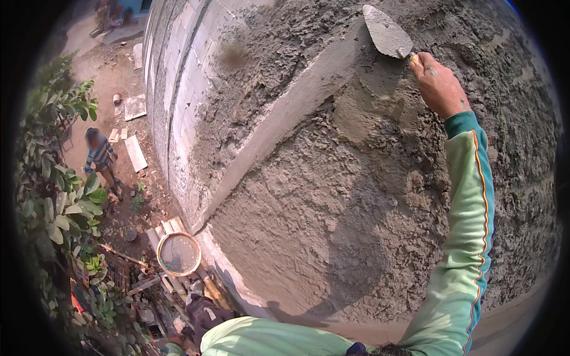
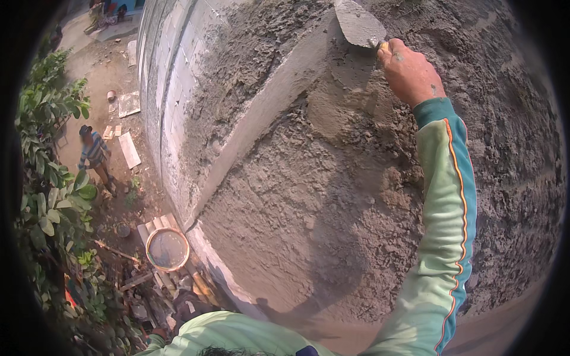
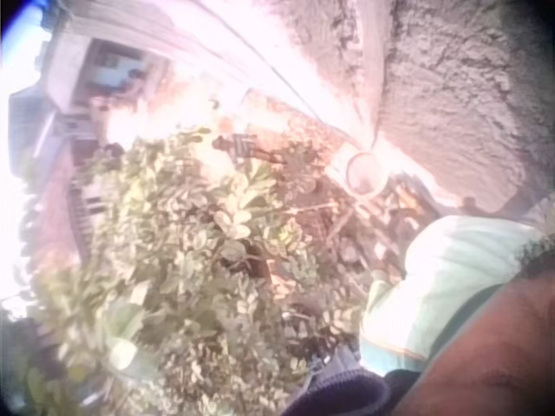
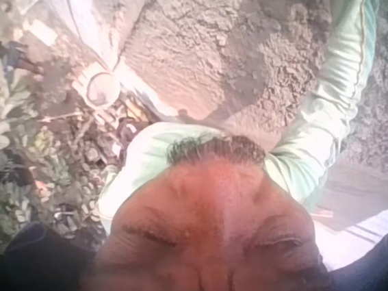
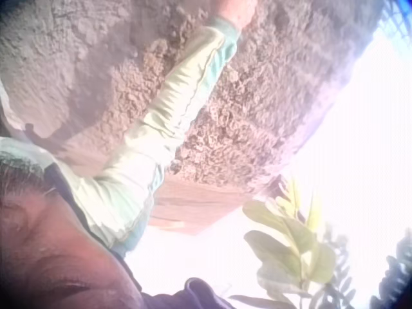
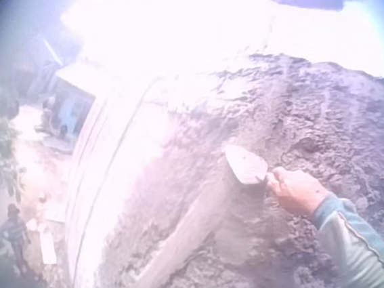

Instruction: The person hammers a nail into a wooden plank on bamboo scaffolding, then scoops wet cement from a bucket and applies it to a wall using a trowel. The person smooths the cement on the wall surface.

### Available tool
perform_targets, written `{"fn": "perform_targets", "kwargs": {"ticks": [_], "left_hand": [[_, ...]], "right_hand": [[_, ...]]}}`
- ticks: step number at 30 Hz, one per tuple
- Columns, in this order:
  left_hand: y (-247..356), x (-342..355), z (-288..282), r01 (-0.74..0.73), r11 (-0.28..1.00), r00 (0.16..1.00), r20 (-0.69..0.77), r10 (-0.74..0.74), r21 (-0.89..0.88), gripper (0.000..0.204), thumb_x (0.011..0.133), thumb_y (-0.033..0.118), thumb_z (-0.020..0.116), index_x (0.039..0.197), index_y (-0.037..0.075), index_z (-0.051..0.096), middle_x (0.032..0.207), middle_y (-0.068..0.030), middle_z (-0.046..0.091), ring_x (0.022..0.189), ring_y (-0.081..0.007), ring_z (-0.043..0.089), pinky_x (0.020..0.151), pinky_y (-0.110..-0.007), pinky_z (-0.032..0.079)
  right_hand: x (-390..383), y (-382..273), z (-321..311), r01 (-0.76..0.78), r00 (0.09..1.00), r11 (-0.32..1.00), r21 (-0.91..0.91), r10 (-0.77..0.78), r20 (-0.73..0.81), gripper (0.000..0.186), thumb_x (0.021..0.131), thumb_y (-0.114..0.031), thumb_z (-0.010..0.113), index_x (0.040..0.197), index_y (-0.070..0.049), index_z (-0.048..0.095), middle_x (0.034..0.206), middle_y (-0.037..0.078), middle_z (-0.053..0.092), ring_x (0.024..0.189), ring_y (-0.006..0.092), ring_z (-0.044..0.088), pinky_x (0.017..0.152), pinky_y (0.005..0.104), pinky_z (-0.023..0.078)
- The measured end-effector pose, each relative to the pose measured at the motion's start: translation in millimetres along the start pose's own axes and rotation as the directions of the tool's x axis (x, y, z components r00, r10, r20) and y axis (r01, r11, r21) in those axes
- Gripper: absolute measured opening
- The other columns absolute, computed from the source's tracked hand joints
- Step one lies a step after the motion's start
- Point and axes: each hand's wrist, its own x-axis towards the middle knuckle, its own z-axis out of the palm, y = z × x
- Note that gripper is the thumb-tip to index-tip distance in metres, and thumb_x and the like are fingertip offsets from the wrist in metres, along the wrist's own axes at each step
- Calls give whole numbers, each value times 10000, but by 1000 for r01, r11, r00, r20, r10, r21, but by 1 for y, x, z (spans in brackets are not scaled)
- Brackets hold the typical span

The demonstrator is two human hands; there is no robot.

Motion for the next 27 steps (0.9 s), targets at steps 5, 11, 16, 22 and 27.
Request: {"fn": "perform_targets", "kwargs": {"ticks": [5,11,16,22,27], "left_hand": [[38,14,-14,302,474,902,87,-424,-827,539,813,238,731,1296,6,675,1253,-240,695,1165,-377,668,1007,-463,512],[-20,-3,-20,387,839,897,-55,-439,-382,475,858,248,730,1270,16,683,1242,-281,675,1190,-399,641,1049,-468,482],[-29,21,-45,357,760,899,-22,-438,-542,486,939,271,648,1366,42,610,1138,-248,710,1144,-373,649,998,-496,495],[-20,28,-22,81,908,993,-50,-111,-410,492,901,276,679,1313,7,649,1082,-236,727,1114,-401,654,1020,-489,494],[-12,23,-10,-65,996,981,-181,75,58,594,780,291,775,1330,107,646,1200,-192,701,1085,-361,667,950,-481,534]], "right_hand": [[-67,-64,62,113,973,993,-36,-103,208,311,1055,-370,490,1129,-69,524,928,241,728,871,464,702,751,580,545],[-75,-36,54,348,937,867,-357,-330,113,328,1045,-350,532,1328,-191,483,847,124,643,709,337,709,544,486,541],[31,31,-28,123,968,897,-425,-203,-148,273,1095,-390,434,1310,-224,459,920,178,722,786,416,714,616,531,555],[74,56,-74,-121,966,958,-262,53,-252,443,1087,-458,390,1345,-130,535,1234,232,683,1149,446,639,936,528,509],[-49,-60,59,-27,985,996,81,13,171,383,1064,-422,445,1265,-107,527,1064,267,714,1015,481,672,850,566,529]]}}
